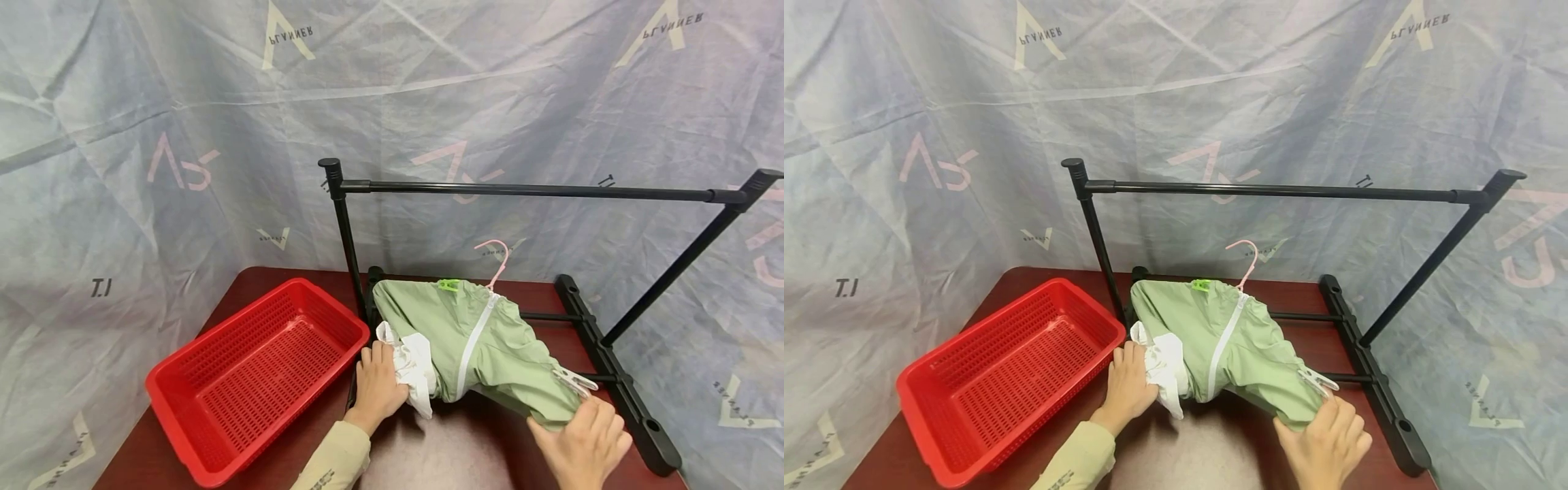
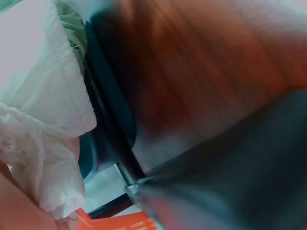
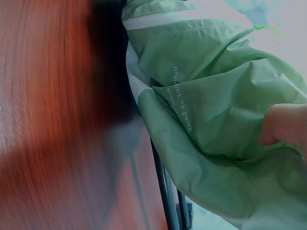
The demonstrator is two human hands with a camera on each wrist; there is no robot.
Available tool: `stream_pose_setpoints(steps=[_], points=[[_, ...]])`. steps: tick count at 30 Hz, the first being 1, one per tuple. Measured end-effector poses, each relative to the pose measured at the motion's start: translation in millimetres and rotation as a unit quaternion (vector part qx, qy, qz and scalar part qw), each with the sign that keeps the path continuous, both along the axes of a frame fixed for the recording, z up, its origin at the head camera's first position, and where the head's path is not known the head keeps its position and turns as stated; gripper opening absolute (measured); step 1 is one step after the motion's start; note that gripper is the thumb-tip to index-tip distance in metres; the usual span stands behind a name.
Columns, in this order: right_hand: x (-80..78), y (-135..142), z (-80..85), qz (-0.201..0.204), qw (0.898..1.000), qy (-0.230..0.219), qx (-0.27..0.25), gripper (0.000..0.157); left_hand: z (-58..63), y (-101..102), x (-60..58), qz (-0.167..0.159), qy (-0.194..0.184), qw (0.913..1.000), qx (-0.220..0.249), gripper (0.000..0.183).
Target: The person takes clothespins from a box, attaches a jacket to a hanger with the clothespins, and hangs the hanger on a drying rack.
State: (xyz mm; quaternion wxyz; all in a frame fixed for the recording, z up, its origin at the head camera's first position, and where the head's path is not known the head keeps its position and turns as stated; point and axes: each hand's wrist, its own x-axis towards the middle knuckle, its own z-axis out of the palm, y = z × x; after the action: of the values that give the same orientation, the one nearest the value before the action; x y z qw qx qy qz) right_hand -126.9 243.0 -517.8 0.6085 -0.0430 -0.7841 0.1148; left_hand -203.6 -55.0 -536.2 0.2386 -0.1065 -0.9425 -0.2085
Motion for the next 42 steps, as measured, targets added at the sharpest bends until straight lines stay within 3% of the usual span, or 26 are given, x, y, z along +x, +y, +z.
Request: stream_pose_setpoints(steps=[14,33,36,42], points=[[1.3,1,5.3,-0.003,0.999,0.005,0.032,0.062,-17.2,-2,1.9,-0.006,-0.007,0.9999,-0.009,0.052],[3.8,12,-1.4,0.022,0.997,-0.045,0.058,0.056,-32.7,0,4.2,-0.005,-0.014,0.9999,-0.006,0.051],[4.6,11,0.1,0.029,0.996,-0.064,0.051,0.063,-33.7,0,4.6,-0.004,-0.017,0.9998,-0.003,0.050],[5.9,9,5.1,0.036,0.995,-0.081,0.041,0.092,-35.6,-1,5.9,-0.001,-0.041,0.9991,0.011,0.051]])
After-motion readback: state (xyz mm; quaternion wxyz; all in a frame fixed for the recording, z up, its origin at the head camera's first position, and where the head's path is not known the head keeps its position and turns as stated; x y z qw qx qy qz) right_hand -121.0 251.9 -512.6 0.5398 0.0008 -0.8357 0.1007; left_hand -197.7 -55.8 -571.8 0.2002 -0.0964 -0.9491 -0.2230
